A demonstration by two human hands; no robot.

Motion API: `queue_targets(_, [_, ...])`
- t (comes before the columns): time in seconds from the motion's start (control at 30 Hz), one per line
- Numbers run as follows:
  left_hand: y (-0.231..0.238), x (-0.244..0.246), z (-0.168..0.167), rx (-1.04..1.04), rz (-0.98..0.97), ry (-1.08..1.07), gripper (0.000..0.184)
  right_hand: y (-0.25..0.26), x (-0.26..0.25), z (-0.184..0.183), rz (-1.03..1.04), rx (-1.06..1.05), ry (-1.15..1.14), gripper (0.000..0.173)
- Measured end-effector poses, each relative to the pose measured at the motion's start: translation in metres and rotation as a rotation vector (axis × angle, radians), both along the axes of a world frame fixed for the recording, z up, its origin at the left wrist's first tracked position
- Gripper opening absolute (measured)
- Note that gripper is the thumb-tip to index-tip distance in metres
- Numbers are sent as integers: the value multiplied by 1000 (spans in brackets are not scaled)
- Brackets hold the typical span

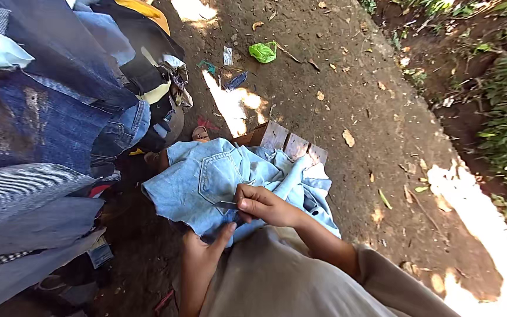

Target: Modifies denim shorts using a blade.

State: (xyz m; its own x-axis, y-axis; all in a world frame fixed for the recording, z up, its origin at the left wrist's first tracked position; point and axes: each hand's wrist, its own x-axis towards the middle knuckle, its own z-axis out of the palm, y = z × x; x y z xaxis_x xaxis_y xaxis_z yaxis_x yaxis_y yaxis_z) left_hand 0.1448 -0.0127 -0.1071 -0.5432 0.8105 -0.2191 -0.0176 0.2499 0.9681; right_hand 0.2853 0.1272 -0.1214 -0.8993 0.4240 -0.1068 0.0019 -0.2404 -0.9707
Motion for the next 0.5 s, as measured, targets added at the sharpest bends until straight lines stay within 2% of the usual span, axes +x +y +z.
queue_targets(0.07, [5,2,-2,46,77,32,29,-2,-1,2,-16,81,10,31])
queue_targets(0.1, [7,3,-1,74,115,21,24,-3,0,1,-32,150,10,39])
queue_targets(0.17, [9,2,3,119,169,-45,23,-7,2,-1,-77,326,-19,54])
queue_targets(0.23, [10,1,7,154,191,-113,24,-13,6,-5,-138,538,-76,63])
queue_targets(0.37, [7,0,9,166,155,-154,24,-23,9,-15,-262,780,-105,65])
queue_targets(0.5, [4,3,11,146,68,-69,21,-28,1,-15,-366,823,-39,67])
